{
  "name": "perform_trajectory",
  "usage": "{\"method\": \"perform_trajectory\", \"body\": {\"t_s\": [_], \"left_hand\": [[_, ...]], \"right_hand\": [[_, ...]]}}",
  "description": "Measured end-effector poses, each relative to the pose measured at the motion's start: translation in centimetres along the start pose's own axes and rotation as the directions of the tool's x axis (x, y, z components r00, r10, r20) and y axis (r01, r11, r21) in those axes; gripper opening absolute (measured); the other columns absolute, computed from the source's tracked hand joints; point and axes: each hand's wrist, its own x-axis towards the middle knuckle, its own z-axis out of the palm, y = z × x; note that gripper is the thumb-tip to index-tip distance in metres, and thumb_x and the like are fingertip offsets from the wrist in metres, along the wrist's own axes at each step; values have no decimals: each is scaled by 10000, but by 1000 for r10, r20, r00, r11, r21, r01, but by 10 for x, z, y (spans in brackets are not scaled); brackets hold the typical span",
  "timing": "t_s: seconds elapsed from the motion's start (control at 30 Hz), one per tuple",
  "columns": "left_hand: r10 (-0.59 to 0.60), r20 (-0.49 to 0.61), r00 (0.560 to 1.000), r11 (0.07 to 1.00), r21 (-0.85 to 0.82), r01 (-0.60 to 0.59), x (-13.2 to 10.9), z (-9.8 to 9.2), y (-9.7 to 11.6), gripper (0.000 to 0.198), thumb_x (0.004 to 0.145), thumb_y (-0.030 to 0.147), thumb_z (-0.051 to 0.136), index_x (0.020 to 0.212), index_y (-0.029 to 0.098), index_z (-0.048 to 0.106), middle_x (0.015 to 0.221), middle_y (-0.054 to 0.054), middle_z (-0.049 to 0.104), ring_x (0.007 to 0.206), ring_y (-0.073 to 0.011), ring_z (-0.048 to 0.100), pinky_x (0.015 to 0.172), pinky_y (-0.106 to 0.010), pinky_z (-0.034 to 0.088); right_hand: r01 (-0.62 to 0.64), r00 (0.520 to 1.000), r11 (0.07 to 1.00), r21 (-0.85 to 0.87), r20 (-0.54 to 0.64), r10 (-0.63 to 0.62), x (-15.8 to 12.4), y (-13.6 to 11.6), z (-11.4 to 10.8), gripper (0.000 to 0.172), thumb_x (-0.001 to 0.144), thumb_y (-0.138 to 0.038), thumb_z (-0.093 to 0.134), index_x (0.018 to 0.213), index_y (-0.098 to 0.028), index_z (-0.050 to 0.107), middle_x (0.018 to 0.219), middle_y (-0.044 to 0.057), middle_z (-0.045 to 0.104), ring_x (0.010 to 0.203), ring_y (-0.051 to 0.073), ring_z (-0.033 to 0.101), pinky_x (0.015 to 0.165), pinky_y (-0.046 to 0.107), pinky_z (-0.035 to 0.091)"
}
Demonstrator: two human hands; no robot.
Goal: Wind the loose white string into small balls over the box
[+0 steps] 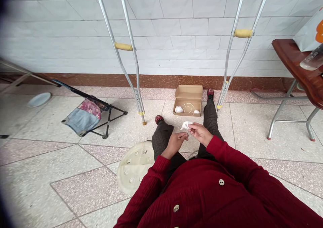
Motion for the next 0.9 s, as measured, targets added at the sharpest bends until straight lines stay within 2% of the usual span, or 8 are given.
{"method": "perform_trajectory", "body": {"t_s": [0.1,0.2,0.27,0.33,0.43,0.57,0.7,0.9], "left_hand": [[20,-48,999,983,185,-11,3,-17,-10,312,924,278,459,740,176,689,746,-42,691,738,-174,598,716,-257,392],[124,-33,992,926,362,-104,9,-36,-6,296,926,260,467,734,193,681,766,-73,693,807,-207,598,808,-298,390],[150,-13,989,892,432,-130,12,-40,5,295,924,265,472,722,193,675,747,-89,683,805,-222,597,823,-319,387],[141,-4,990,864,489,-121,12,-36,18,287,922,279,471,753,184,683,745,-105,677,800,-234,604,795,-325,388],[106,5,994,862,498,-95,7,-22,32,309,939,312,437,823,180,691,759,-106,681,769,-228,616,721,-305,380],[36,21,999,967,250,-40,-1,-7,26,367,958,329,400,730,192,653,688,-37,670,673,-170,602,654,-255,363],[28,38,999,997,77,-31,-7,-7,4,394,947,313,409,638,183,617,644,-7,647,649,-148,584,656,-235,366],[98,19,995,952,291,-100,1,-24,-7,324,947,277,427,741,190,663,735,-43,683,719,-173,604,664,-255,351]], "right_hand": [[-57,982,989,-134,169,80,-14,-5,-4,287,542,-250,862,679,-169,623,624,-8,650,525,91,580,503,203,453],[0,958,916,-402,262,115,-22,-4,-11,270,555,-288,851,640,-157,631,558,-1,647,475,105,571,466,215,450],[97,964,841,-532,260,53,-18,-1,-14,270,548,-300,845,597,-164,616,498,-8,625,434,118,564,431,220,430],[199,975,786,-586,201,-96,-7,3,-15,273,538,-295,841,564,-177,596,453,-24,595,402,117,550,405,213,395],[252,961,838,-483,26,-275,10,3,-12,300,496,-280,852,539,-188,570,470,-37,591,416,110,550,432,223,420],[149,980,981,-121,-112,-162,17,-5,-3,287,499,-249,839,569,-191,568,543,-39,603,501,92,567,527,225,493],[56,998,996,-66,-38,-58,-2,-14,0,247,529,-214,824,625,-188,598,629,-5,650,546,103,589,530,223,499],[-6,978,944,-331,194,75,-40,-4,-8,198,594,-248,802,665,-167,636,584,-7,639,512,114,595,496,229,504]]}}
